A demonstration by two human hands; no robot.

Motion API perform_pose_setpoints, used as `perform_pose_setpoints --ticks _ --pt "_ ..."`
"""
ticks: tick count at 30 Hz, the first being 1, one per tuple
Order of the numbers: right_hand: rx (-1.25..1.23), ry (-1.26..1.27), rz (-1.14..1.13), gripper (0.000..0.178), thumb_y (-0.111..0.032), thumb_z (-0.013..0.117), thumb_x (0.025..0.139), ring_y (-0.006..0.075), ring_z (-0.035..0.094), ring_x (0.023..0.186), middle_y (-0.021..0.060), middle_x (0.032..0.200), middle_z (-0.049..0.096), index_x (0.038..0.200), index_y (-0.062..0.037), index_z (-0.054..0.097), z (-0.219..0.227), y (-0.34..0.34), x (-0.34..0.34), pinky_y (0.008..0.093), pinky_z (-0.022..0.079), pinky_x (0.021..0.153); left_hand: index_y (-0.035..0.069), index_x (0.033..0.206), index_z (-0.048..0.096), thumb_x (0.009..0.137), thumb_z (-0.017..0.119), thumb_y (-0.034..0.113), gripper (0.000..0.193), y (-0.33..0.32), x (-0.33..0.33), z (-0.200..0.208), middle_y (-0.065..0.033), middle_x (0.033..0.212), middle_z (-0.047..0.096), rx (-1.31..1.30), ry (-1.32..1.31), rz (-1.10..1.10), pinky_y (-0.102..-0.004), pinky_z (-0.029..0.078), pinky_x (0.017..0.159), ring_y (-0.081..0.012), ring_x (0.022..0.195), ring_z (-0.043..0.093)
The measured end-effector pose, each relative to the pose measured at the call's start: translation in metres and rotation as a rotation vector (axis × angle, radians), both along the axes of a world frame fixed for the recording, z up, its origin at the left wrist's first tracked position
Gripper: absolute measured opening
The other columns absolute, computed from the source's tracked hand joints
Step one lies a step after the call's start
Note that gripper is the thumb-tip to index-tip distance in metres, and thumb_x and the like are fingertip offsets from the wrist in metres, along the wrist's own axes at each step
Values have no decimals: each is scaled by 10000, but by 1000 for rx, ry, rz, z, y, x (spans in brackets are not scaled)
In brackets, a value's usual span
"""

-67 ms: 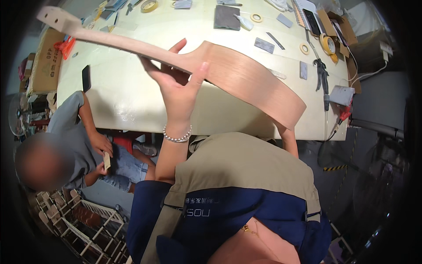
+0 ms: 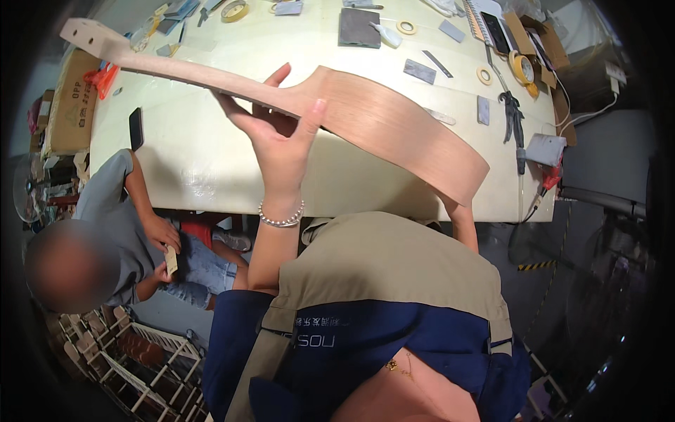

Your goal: The person sands the body and neck of an unfinished acoustic guitar using sandpaper and applies glue to the neck joint. The guitar is repeatedly turned and inspected during the process.

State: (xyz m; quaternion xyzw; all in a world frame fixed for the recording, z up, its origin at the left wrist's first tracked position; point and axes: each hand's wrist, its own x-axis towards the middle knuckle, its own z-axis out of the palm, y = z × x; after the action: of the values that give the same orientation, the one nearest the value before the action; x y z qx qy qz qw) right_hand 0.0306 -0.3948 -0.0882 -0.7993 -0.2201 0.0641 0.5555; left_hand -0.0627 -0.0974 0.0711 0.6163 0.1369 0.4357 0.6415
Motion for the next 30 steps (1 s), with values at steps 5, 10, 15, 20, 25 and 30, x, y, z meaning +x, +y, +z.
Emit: perform_pose_setpoints --ticks 5,10,15,20,25,30 --pt "-242 92 -80 425 -93 767 692 173 587 894 91 986 641 1068 1 591 66 1 -3 317 471 772 169 1421 -154 747 671 -34 1085 15 4 -22 -250 1264 396 -251 -8 -42 -354 406 965 -250 1172 426" --pt "-312 173 -177 434 -113 771 682 160 594 856 94 954 654 1052 12 583 113 19 -11 295 463 760 224 1426 -103 770 632 -63 1027 20 4 -35 -233 1261 410 -450 -18 -58 -379 438 943 -247 1149 449" --pt "-433 208 -102 847 -341 794 657 314 621 964 162 1040 638 1318 -59 346 138 25 -9 348 475 806 240 1425 -67 799 606 -52 964 28 5 -44 -202 1253 434 -506 0 -40 -383 462 910 -238 1118 480" --pt "-376 93 -109 852 -258 814 628 293 634 900 143 1000 650 1315 -74 346 146 30 -13 347 486 765 203 1415 -35 817 602 -22 902 37 2 -57 -231 1228 462 -509 4 -8 -390 487 907 -264 1112 508" --pt "-461 54 -100 968 -304 834 584 289 634 900 114 1017 650 1372 -111 305 159 35 -12 355 493 754 182 1407 45 832 590 10 811 44 1 -68 -192 1158 509 -581 63 31 -384 510 860 -249 1030 557" --pt "-316 -235 -131 931 -237 840 558 291 530 1067 120 1141 578 1354 -117 373 169 40 -8 377 421 903 61 1212 422 868 575 96 379 75 4 -84 -99 957 549 -807 53 58 -327 523 731 -185 828 557"
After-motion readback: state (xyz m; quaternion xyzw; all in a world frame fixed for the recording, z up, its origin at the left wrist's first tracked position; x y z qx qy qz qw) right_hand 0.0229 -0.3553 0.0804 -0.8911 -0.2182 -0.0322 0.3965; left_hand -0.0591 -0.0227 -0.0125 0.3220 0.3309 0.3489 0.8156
